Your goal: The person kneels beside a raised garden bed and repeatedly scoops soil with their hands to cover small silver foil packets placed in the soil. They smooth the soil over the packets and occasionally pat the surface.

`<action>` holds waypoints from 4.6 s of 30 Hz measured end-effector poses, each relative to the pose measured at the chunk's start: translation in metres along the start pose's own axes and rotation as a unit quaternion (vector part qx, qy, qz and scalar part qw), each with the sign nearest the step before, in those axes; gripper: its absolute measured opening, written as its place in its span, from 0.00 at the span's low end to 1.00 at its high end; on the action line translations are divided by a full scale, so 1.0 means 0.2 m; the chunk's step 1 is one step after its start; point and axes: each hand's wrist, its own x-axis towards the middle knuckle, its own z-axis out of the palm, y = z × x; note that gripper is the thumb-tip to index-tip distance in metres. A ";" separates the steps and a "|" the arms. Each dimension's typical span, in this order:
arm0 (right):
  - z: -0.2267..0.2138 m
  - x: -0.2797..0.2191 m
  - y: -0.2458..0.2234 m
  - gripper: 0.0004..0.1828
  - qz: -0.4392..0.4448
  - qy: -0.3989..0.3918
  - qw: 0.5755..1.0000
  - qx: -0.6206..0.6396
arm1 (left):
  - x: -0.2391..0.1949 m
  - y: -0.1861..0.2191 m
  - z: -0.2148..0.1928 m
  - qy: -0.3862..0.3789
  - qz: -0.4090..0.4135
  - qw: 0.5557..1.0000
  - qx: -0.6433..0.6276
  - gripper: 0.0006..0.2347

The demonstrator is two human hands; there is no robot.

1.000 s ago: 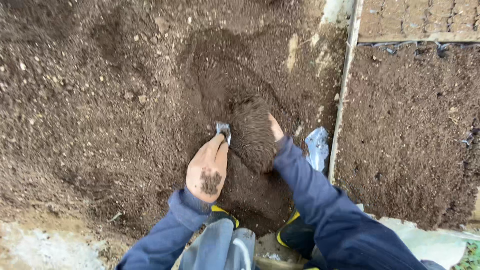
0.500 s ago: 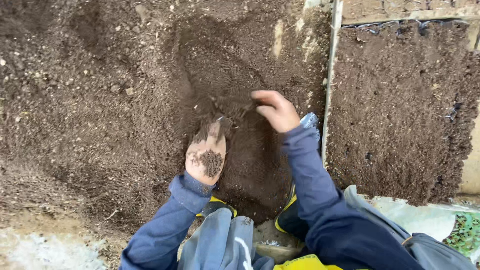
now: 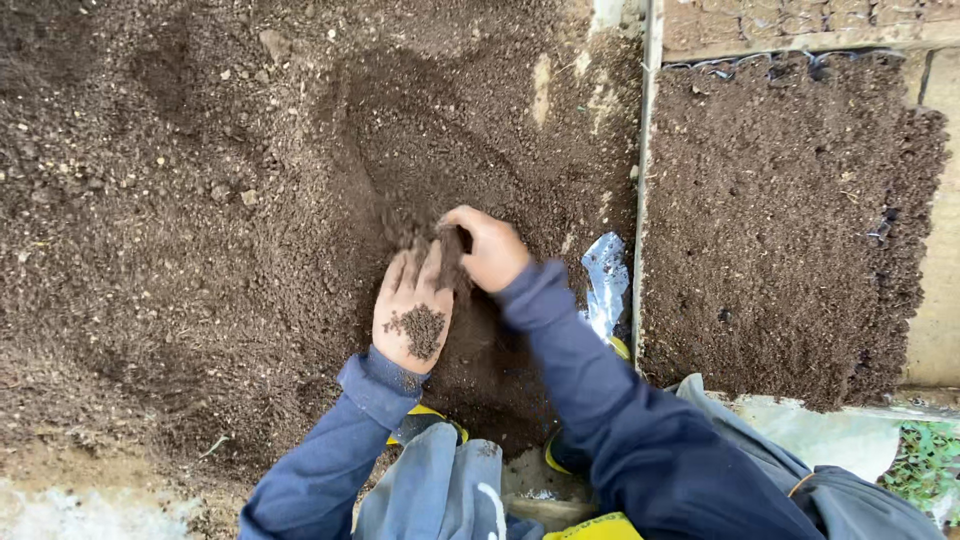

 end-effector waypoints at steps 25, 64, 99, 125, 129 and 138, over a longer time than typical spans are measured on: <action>0.08 -0.13 -0.24 0.13 -0.122 0.065 0.985 0.106 | 0.07 -0.05 0.11 0.209 -0.107 0.793 -0.562 0.14; -2.02 0.01 0.11 0.23 0.162 0.095 0.739 -0.647 | 0.02 0.09 0.25 -0.115 -0.219 0.510 -0.824 0.25; -0.37 -0.32 -0.07 0.18 0.019 -0.031 0.999 0.008 | 0.08 0.03 0.26 0.110 -0.024 0.849 -0.515 0.07; -0.32 -0.22 -0.08 0.06 0.015 0.022 0.999 0.017 | -0.06 -0.03 0.23 -0.256 0.028 0.481 -0.838 0.03; -0.36 -0.31 0.38 0.24 0.100 0.220 0.970 0.011 | -0.07 -0.03 0.11 -0.239 0.022 0.537 -0.809 0.08; 0.13 -0.32 0.75 0.34 0.085 0.215 0.820 0.523 | 0.05 -0.07 0.31 0.160 0.121 0.971 -0.130 0.03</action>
